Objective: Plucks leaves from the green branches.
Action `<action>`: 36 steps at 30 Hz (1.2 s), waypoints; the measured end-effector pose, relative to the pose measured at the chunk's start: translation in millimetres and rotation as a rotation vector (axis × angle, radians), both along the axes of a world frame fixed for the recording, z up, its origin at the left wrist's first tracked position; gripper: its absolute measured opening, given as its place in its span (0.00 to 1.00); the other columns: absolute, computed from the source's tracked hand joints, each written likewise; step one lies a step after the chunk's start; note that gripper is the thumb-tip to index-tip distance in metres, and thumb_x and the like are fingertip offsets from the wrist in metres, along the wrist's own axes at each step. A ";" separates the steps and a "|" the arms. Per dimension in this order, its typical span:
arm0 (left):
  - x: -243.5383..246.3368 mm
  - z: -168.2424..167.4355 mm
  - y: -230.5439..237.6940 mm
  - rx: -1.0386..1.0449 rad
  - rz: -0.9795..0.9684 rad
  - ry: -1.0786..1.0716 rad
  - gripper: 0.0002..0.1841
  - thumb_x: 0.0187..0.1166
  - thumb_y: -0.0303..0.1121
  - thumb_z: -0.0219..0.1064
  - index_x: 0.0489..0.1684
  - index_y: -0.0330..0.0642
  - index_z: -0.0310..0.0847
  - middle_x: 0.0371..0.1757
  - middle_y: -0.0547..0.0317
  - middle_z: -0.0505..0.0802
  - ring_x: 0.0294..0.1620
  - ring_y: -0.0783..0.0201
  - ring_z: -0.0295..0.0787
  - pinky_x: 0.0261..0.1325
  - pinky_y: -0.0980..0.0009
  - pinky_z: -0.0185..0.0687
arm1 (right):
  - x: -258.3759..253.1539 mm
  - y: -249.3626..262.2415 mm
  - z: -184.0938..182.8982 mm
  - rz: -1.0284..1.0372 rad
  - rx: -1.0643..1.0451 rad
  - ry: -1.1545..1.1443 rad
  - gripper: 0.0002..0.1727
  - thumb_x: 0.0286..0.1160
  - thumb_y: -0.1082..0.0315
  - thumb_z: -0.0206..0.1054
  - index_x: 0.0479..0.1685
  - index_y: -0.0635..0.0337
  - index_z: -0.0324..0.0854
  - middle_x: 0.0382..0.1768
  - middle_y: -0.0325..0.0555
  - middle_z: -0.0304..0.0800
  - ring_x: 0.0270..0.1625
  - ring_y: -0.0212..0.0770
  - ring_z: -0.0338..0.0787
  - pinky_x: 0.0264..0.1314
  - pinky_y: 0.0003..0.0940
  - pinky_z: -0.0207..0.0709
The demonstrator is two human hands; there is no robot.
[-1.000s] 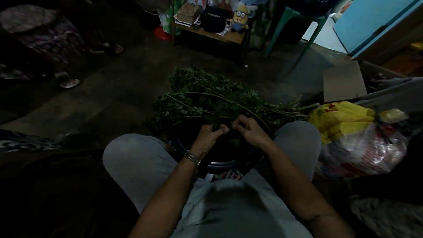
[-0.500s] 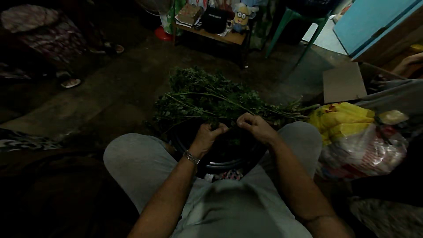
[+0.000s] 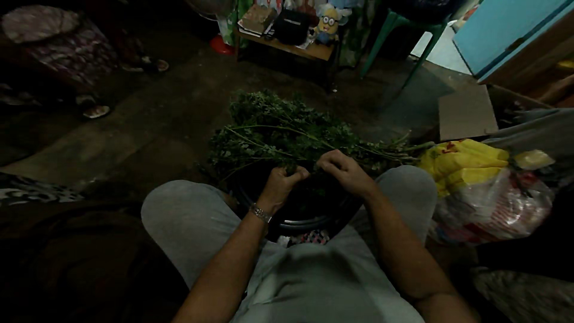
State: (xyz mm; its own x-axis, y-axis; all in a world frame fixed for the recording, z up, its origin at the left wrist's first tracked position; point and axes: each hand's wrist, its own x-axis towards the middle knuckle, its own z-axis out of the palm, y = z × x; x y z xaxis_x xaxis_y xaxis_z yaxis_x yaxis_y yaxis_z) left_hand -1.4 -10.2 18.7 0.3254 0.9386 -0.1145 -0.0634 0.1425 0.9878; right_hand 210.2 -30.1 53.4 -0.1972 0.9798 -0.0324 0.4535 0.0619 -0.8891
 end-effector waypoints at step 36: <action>6.0 -1.7 -6.8 0.073 0.098 -0.050 0.10 0.75 0.24 0.61 0.30 0.50 0.85 0.24 0.77 0.88 0.17 0.82 0.74 0.22 0.85 0.72 | -9.6 -0.8 10.7 -0.087 -0.092 -0.255 0.23 0.94 0.58 0.50 0.54 0.71 0.83 0.49 0.61 0.90 0.59 0.54 0.88 0.74 0.56 0.66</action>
State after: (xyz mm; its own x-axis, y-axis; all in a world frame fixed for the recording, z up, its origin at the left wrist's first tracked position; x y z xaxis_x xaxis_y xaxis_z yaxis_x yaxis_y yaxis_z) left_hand 4.6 -17.0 17.1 0.2355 0.9714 -0.0309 -0.1231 0.0613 0.9905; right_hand 200.6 -30.8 64.1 -0.0864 0.9834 -0.1597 0.6632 -0.0629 -0.7458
